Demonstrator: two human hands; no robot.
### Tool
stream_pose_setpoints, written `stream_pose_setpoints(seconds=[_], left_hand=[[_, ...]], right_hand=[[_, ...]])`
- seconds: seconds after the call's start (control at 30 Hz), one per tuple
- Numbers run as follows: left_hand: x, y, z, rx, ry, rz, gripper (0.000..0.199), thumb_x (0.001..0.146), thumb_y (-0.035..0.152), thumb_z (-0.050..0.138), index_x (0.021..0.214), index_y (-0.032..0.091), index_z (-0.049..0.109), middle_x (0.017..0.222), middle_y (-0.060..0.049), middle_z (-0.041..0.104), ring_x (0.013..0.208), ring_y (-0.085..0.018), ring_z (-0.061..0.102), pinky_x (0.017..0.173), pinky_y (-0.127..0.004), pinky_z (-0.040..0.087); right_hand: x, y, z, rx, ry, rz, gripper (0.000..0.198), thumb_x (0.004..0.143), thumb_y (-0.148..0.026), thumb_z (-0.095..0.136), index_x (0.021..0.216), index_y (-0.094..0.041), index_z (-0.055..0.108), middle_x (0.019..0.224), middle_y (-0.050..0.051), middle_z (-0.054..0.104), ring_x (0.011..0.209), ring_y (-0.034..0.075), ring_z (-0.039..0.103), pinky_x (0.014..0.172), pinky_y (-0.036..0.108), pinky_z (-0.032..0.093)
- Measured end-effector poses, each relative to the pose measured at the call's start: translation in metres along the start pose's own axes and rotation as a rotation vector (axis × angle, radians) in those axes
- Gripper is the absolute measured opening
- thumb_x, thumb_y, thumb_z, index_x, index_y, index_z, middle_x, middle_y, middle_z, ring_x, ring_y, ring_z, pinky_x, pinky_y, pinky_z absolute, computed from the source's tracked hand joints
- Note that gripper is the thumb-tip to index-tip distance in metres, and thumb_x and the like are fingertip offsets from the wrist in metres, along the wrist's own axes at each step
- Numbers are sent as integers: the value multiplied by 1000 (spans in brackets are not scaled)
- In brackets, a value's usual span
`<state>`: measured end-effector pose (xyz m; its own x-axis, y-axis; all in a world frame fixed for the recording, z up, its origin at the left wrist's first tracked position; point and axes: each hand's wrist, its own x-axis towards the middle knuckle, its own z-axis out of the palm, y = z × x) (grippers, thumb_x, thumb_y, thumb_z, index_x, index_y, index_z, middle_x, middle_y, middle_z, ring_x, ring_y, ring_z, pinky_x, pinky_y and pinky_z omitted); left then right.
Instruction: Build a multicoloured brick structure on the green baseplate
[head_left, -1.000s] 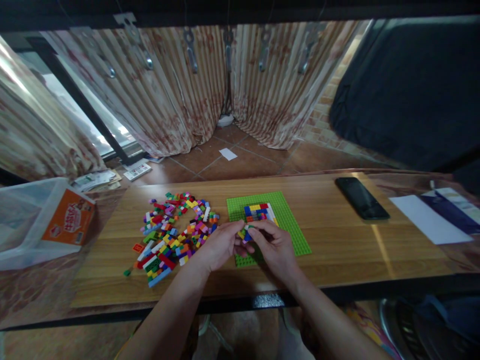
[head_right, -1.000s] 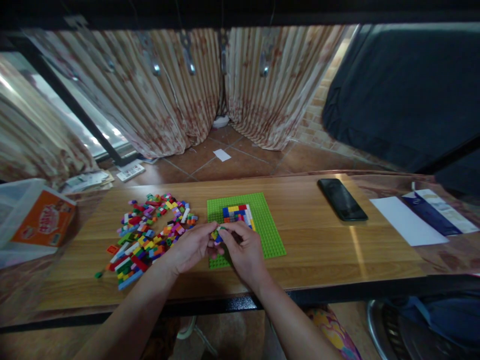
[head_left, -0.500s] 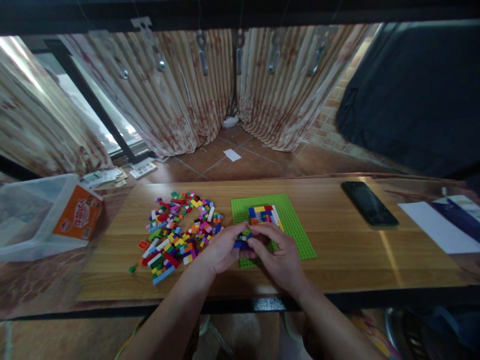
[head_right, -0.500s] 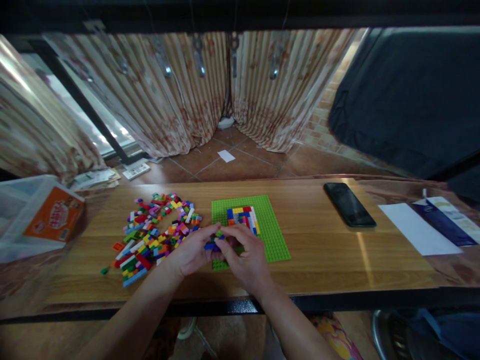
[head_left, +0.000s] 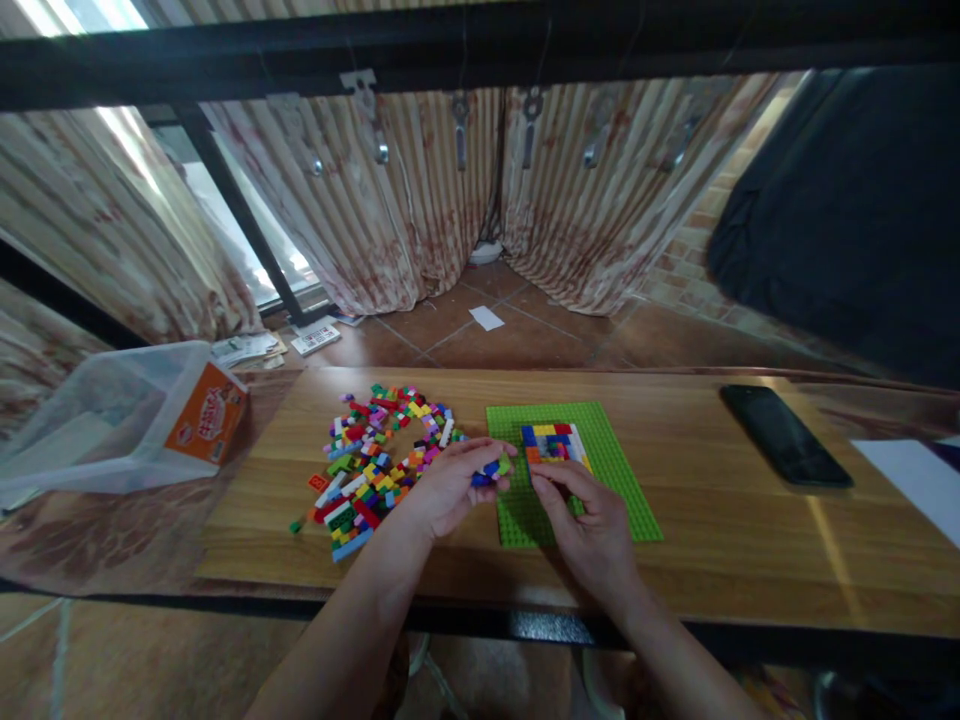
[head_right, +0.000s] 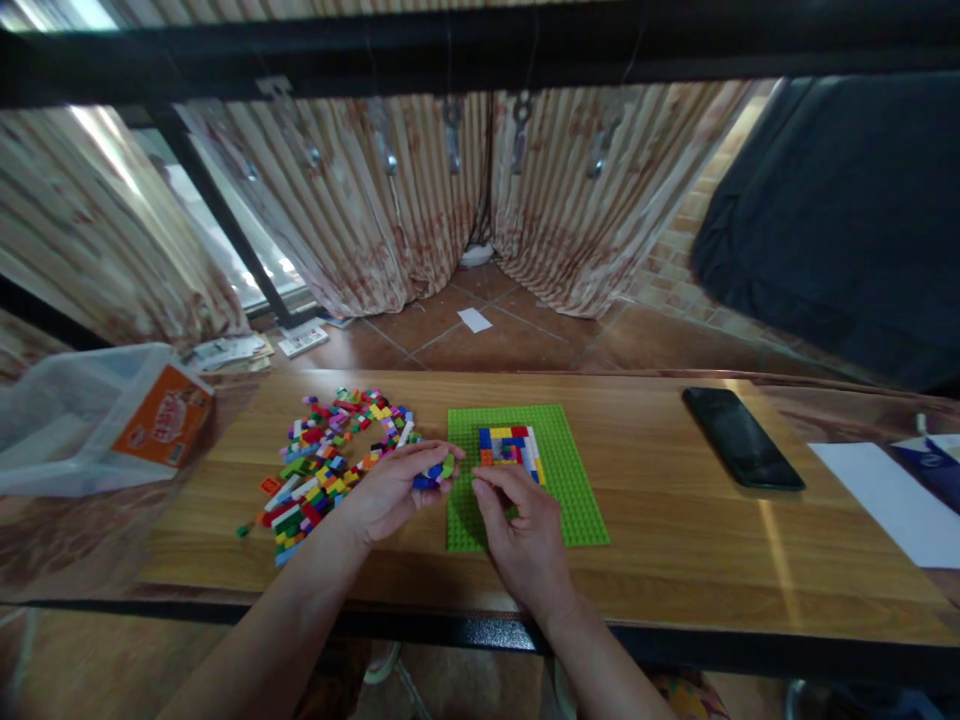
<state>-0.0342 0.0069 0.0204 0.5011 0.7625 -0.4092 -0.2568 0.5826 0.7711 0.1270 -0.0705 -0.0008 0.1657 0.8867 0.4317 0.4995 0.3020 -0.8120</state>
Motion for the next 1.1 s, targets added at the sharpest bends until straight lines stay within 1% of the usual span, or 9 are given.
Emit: stream_pose_setpoints(seconds=[0.13, 0.27, 0.43, 0.57, 0.67, 0.77, 0.9, 1.0, 1.1], left_hand=[[-1, 9, -6, -98, 61, 10, 15, 83, 22, 64, 88, 9, 71, 79, -5, 64, 59, -7, 59, 49, -12, 46], [-4, 21, -14, -224, 80, -16, 20, 89, 19, 52, 91, 9, 69, 78, -8, 65, 59, -8, 59, 47, -14, 47], [-6, 29, -23, -288, 86, 63, 17, 80, 7, 53, 89, 8, 67, 76, -7, 65, 60, -10, 60, 51, -16, 50], [-5, 31, -27, -325, 129, 96, 20, 74, 5, 54, 88, 9, 67, 76, -7, 65, 64, -11, 62, 55, -18, 53], [-4, 32, -31, -355, 147, 122, 22, 70, 3, 54, 88, 9, 65, 76, -7, 64, 65, -11, 62, 54, -17, 52], [-2, 31, -36, -365, 136, 150, 22, 67, 2, 52, 84, 10, 62, 75, -5, 61, 58, -9, 58, 48, -16, 48], [1, 29, -41, -337, 101, 169, 17, 61, 4, 49, 73, 13, 57, 66, -1, 54, 45, -7, 47, 39, -18, 42], [0, 31, -42, -361, 183, 194, 17, 55, 3, 48, 68, 14, 52, 64, 1, 50, 42, -4, 42, 34, -14, 30], [-1, 34, -42, -365, 267, 245, 19, 55, 2, 49, 69, 14, 50, 66, 2, 49, 43, -3, 41, 33, -12, 22]], right_hand=[[-2, 0, 1, -32, -14, -16, 14, 90, -25, 57, 95, -23, 70, 95, 4, 73, 90, 17, 68, 81, 31, 54], [-3, 0, 1, -46, -31, -17, 15, 90, -26, 56, 94, -23, 70, 92, 4, 73, 86, 17, 69, 77, 30, 55], [-4, 1, 2, -63, -53, -27, 15, 90, -28, 56, 92, -24, 70, 90, 4, 73, 83, 18, 70, 74, 30, 56], [-5, 2, 3, -86, -69, -44, 15, 90, -28, 56, 93, -25, 71, 94, 4, 74, 87, 19, 70, 75, 30, 56], [-6, 2, 3, -95, -83, -50, 15, 90, -28, 56, 93, -25, 71, 94, 4, 74, 86, 18, 70, 76, 31, 56], [-7, 3, 3, -102, -94, -55, 15, 91, -27, 56, 94, -24, 70, 94, 4, 73, 87, 17, 69, 78, 30, 56], [-7, 4, 4, -107, -104, -58, 15, 91, -27, 56, 93, -24, 70, 93, 4, 73, 86, 17, 69, 77, 30, 56], [-8, 4, 5, -113, -103, -54, 15, 90, -28, 56, 93, -24, 70, 94, 4, 74, 86, 18, 70, 78, 30, 56], [-8, 4, 5, -116, -107, -54, 16, 90, -29, 56, 93, -24, 71, 92, 4, 74, 85, 18, 70, 77, 31, 56]])
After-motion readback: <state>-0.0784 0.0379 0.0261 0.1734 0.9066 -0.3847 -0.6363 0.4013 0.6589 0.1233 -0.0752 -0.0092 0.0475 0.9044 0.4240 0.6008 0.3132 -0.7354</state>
